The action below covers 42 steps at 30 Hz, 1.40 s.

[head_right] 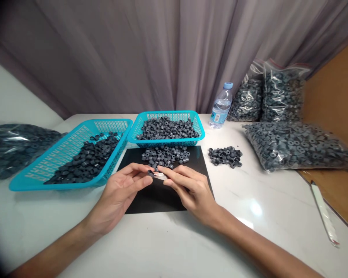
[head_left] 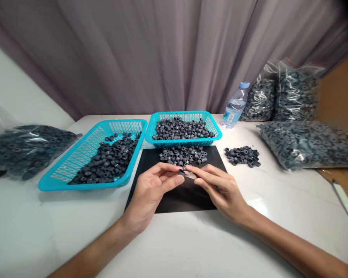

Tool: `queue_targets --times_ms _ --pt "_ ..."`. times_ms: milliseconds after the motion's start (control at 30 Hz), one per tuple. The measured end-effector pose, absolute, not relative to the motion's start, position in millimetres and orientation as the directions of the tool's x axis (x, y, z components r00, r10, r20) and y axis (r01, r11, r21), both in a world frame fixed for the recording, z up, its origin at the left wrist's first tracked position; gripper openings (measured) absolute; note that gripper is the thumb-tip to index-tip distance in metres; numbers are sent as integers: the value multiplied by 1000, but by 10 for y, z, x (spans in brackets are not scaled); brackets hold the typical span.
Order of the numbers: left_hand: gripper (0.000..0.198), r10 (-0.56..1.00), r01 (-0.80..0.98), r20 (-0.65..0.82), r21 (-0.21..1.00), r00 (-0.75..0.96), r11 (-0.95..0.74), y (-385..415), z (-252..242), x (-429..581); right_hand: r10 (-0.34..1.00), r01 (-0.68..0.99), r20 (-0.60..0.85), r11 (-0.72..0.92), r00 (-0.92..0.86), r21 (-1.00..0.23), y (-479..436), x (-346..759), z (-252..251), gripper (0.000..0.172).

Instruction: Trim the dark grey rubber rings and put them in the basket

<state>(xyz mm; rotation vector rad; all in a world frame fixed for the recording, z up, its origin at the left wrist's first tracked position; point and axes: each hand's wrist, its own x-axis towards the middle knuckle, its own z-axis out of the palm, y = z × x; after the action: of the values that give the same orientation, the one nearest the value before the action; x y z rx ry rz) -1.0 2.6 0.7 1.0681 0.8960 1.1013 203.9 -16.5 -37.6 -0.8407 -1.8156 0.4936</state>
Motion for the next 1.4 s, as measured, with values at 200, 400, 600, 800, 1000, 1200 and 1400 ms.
queue_targets --times_ms 200,400,600,800,1000,1200,1400 --pt "21 971 -223 -52 969 232 105 29 -1 -7 763 308 614 645 -202 -700 -185 2036 -376 39" --pt "19 980 -184 -36 980 198 73 15 10 -4 864 294 502 487 -27 -823 -196 2012 -321 32" --pt "18 976 -175 -13 983 218 52 21 -14 1 974 84 226 226 -10 -970 -225 1955 -269 24" --pt "18 971 -86 76 995 228 -57 -6 -59 9 983 -2 165 165 -77 -986 -272 1925 -251 26" --pt "11 947 -10 191 981 258 -196 -59 -85 38 980 -46 127 121 -151 -992 -306 1907 -248 31" --pt "10 890 156 360 898 279 -412 -75 -129 4 979 -54 85 76 -183 -996 -265 1904 -255 35" --pt "9 880 220 340 879 331 -423 -85 -114 -1 975 -49 88 79 -205 -996 -254 1897 -292 33"
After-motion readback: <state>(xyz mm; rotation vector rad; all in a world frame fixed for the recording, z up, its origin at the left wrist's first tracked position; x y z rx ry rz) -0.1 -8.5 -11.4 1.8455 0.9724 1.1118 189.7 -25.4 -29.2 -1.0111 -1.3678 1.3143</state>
